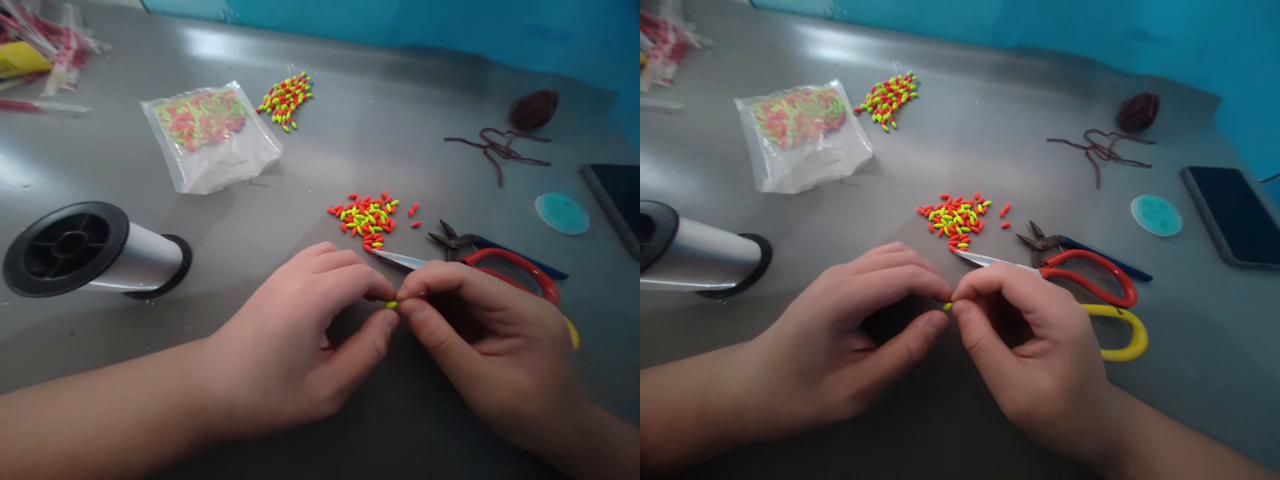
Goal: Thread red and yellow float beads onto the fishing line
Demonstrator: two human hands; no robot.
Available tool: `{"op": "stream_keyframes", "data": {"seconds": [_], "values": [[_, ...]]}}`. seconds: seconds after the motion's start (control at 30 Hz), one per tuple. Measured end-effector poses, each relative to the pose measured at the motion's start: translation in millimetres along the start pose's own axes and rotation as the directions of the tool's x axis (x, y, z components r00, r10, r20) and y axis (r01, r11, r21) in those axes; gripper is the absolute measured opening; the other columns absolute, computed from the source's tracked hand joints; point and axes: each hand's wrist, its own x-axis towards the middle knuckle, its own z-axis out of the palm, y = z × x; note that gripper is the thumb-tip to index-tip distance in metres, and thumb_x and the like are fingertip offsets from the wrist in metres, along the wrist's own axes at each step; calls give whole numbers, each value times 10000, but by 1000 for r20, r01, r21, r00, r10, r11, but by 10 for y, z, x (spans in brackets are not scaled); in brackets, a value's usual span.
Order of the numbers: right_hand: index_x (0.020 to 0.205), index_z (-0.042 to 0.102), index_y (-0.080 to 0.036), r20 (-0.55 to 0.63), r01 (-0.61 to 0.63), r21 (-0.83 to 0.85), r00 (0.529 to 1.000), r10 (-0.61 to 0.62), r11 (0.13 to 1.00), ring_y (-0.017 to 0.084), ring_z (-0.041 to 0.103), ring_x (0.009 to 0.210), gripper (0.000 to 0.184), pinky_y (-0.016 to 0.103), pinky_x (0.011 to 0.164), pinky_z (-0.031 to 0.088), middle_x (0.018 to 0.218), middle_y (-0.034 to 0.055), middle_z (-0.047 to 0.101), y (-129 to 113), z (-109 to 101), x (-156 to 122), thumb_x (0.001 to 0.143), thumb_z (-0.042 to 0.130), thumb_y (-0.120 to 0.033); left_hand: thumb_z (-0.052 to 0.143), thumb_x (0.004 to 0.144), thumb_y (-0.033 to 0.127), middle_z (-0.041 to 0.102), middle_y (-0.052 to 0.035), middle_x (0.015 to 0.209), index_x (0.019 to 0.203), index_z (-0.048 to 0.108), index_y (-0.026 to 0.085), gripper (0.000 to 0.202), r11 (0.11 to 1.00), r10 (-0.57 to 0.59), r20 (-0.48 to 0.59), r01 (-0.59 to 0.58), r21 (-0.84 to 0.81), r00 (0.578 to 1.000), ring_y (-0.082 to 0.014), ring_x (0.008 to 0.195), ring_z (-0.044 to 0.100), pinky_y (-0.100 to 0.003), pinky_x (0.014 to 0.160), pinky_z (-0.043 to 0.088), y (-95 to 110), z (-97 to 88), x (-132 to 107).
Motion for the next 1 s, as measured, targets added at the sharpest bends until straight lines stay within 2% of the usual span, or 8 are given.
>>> {"op": "stream_keyframes", "data": {"seconds": [0.13, 0.27, 0.4, 0.53, 0.6, 0.73, 0.9, 1.0], "values": [[981, 704, -284, 3, 47, 57, 999, -47, 997, 109, 677, 711, 171, 198, 618, 543, 812, -65, 726, 21, -7, 12, 971, 700, -113, 687, 1024, 169, 743, 32, 926, 1002, 748, 186, 68, 997, -39, -14, 38, -66, 999, -117, 913, 680, -253, 881, 536, 7, -14, -1], [1097, 729, -316, -39, -22, 60, 999, 25, 998, 137, 728, 751, 217, 230, 628, 578, 909, -52, 788, 4, 13, -14, 993, 697, -127, 677, 1019, 167, 761, 44, 933, 971, 709, 210, 72, 983, -134, -56, 126, -137, 989, -107, 878, 718, -248, 811, 574, 49, -18, -1], [1093, 734, -323, -128, -29, -123, 992, 14, 992, 191, 715, 811, 217, 322, 716, 581, 981, -9, 782, -53, -16, -35, 1014, 659, -135, 714, 981, 159, 834, 30, 1094, 889, 676, 221, 117, 944, -242, -162, 193, -266, 957, -137, 1032, 794, -260, 908, 616, 111, -25, 11], [1050, 732, -291, -181, 18, -325, 980, -80, 946, 234, 707, 950, 168, 388, 868, 551, 1056, 39, 745, -107, -158, 51, 1045, 617, -169, 728, 949, 123, 853, 35, 1048, 845, 670, 224, 156, 915, -295, -193, 219, -340, 936, -119, 973, 807, -212, 824, 619, 149, -48, 31], [1039, 742, -247, -151, 62, -416, 979, -136, 907, 261, 715, 1037, 126, 410, 918, 540, 1117, 83, 747, -103, -272, 117, 1034, 633, -184, 721, 958, 143, 839, 36, 944, 840, 667, 227, 154, 900, -308, -179, 225, -374, 935, -114, 880, 796, -204, 768, 620, 156, -59, 35], [1002, 748, -203, 53, 177, -640, 981, -188, 747, 336, 732, 1027, 117, 478, 912, 521, 1082, 122, 784, -1, -515, 178, 1015, 654, -272, 707, 976, 202, 779, 24, 823, 835, 649, 219, 154, 889, -324, -163, 241, -389, 932, -122, 729, 745, -223, 657, 597, 165, -74, 31], [1098, 742, -232, 61, 80, -674, 997, -53, 735, 361, 745, 1062, 236, 489, 874, 536, 1198, 126, 775, 201, -709, 137, 1043, 617, -425, 713, 990, 243, 707, 33, 725, 860, 643, 215, 151, 891, -342, -179, 258, -373, 922, -112, 640, 672, -211, 574, 536, 177, -82, 28], [1176, 740, -241, 64, -19, -715, 994, 93, 699, 397, 743, 1050, 322, 500, 835, 530, 1199, 143, 788, 319, -798, 138, 1064, 559, -483, 708, 1005, 247, 673, 45, 708, 880, 648, 217, 142, 892, -331, -144, 259, -371, 933, -99, 618, 636, -201, 554, 514, 165, -69, 31]]}}
